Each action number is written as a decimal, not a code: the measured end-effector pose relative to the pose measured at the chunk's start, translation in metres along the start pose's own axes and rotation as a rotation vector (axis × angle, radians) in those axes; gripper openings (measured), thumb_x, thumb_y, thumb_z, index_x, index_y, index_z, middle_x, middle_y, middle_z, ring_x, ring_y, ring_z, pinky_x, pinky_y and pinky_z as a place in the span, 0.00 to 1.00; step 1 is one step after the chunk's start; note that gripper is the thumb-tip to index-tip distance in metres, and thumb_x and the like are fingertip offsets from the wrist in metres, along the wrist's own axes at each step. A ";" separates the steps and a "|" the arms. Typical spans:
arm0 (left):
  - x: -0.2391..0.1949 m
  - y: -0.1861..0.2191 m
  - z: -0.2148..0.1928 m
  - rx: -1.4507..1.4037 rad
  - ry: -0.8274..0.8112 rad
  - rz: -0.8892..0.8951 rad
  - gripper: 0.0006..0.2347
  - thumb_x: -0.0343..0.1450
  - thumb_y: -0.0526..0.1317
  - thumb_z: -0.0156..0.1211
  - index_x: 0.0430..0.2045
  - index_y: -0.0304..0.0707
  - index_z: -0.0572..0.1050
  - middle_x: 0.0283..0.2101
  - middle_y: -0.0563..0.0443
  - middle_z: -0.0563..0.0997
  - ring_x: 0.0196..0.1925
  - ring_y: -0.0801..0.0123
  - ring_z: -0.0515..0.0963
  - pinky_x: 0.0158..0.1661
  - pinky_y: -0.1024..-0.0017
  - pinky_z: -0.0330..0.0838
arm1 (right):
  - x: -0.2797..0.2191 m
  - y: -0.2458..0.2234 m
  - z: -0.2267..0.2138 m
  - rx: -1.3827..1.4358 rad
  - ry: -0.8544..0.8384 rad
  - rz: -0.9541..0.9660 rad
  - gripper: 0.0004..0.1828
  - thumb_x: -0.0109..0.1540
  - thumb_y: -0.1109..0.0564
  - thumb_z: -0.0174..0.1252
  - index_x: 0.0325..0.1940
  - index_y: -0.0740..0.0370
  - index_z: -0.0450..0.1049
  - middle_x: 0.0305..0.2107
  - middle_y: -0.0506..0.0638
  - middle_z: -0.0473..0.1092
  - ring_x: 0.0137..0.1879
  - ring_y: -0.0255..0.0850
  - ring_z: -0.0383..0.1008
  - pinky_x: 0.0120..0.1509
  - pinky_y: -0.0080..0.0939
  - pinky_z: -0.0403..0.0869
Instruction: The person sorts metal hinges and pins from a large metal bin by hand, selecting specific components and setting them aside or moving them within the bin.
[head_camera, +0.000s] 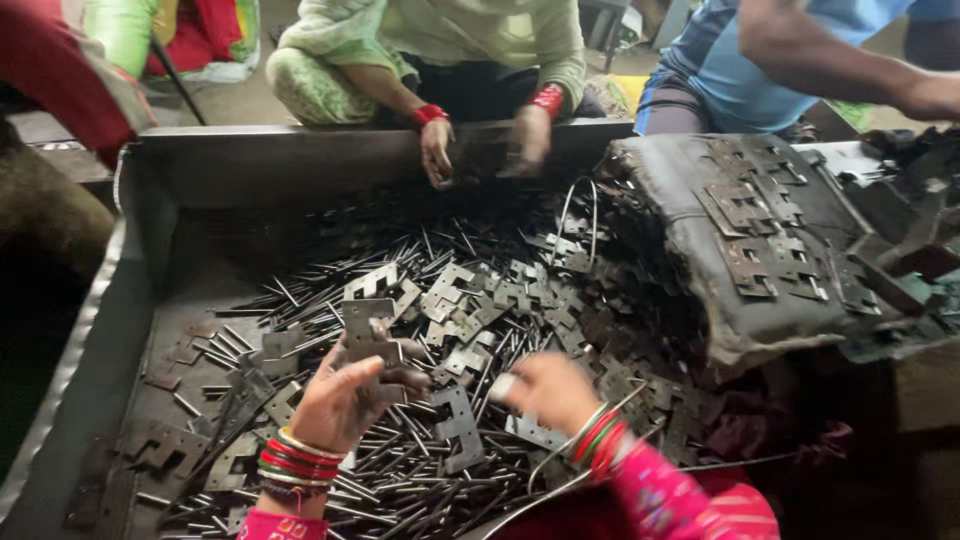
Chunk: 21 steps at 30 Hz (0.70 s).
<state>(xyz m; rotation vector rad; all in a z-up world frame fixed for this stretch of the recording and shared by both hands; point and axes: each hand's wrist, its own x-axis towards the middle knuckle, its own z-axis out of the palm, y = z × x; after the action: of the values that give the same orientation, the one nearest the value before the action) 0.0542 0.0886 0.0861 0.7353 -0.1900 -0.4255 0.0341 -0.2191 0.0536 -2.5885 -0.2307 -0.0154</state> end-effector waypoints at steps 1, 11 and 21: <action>-0.006 0.007 0.007 -0.012 -0.064 0.004 0.23 0.70 0.32 0.57 0.62 0.31 0.62 0.57 0.21 0.74 0.48 0.42 0.82 0.45 0.56 0.78 | -0.009 -0.013 0.018 -0.031 -0.188 0.132 0.20 0.55 0.38 0.67 0.35 0.56 0.81 0.29 0.55 0.76 0.38 0.54 0.77 0.43 0.55 0.74; 0.001 0.021 -0.013 0.866 0.269 -0.082 0.13 0.77 0.44 0.61 0.46 0.30 0.79 0.41 0.32 0.83 0.41 0.50 0.81 0.44 0.53 0.76 | 0.006 0.078 0.035 -0.298 -0.073 0.056 0.28 0.51 0.43 0.71 0.49 0.59 0.75 0.40 0.55 0.71 0.50 0.57 0.70 0.48 0.56 0.73; 0.033 -0.078 -0.077 2.154 0.260 0.339 0.12 0.66 0.35 0.65 0.43 0.45 0.79 0.34 0.48 0.75 0.38 0.59 0.77 0.39 0.63 0.74 | -0.041 0.045 0.011 0.552 0.121 0.214 0.14 0.58 0.52 0.64 0.39 0.64 0.75 0.27 0.47 0.71 0.31 0.35 0.69 0.34 0.38 0.71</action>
<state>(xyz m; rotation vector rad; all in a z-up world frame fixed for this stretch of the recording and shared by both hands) 0.0841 0.0689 -0.0226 2.7824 -0.5063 0.4291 0.0009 -0.2579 0.0186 -2.0403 0.0809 -0.0268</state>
